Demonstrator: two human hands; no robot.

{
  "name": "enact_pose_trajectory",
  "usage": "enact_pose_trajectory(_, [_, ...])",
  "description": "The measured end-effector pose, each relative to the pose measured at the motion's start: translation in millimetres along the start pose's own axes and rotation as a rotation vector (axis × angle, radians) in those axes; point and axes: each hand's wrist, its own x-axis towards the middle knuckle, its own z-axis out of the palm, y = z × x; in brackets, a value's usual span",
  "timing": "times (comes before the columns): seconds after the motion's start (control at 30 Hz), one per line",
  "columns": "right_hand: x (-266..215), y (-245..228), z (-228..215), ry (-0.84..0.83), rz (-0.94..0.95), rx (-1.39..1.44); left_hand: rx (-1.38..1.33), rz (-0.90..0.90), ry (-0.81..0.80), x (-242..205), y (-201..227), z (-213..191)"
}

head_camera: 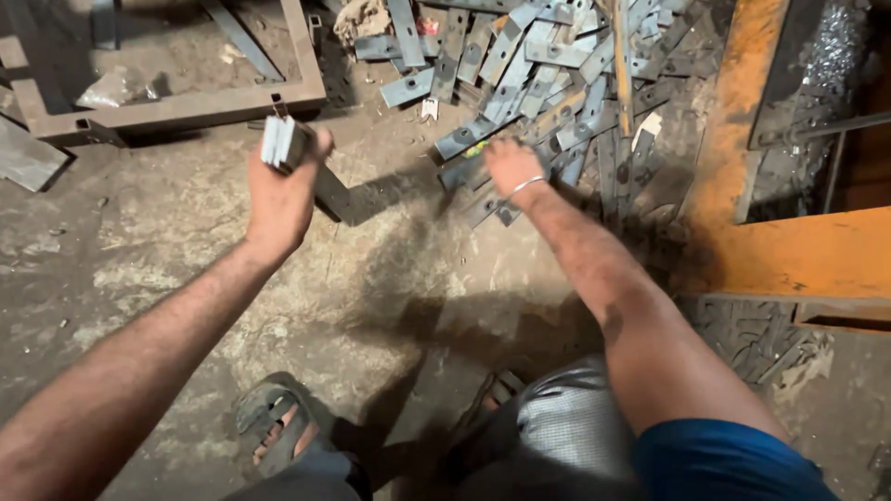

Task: The person measures a metal bracket with a tape measure, then sorts small metal rods from a pile on the floor into a neat stack. The person handles the rods one by one, aligning them and placing them in a pile.

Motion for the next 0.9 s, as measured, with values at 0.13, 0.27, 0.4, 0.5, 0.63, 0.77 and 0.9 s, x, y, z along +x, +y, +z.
enact_pose_trajectory(0.13, [-11,17,4,0.154,-0.089,-0.014,-0.125,-0.043,0.201,9,-2,11])
enact_pose_trajectory(0.27, [11,23,25,0.067,-0.126,-0.079,-0.055,-0.013,0.258,8,2,10])
enact_pose_trajectory(0.4, [18,18,-6,-0.141,-0.165,-0.133,-0.034,0.126,0.2,-3,5,4])
enact_pose_trajectory(0.5, [1,19,-19,-0.139,-0.236,-0.155,-0.034,0.055,0.135,-8,9,-6])
enact_pose_trajectory(0.63, [-9,14,-19,0.018,-0.258,-0.141,-0.017,0.04,0.167,-5,-10,-12])
enact_pose_trajectory(0.77, [6,-32,-99,0.346,-0.197,0.065,0.047,-0.001,0.24,-1,-6,-13])
enact_pose_trajectory(0.9, [24,-75,-187,0.201,0.078,0.394,-0.092,0.033,0.063,1,0,-7])
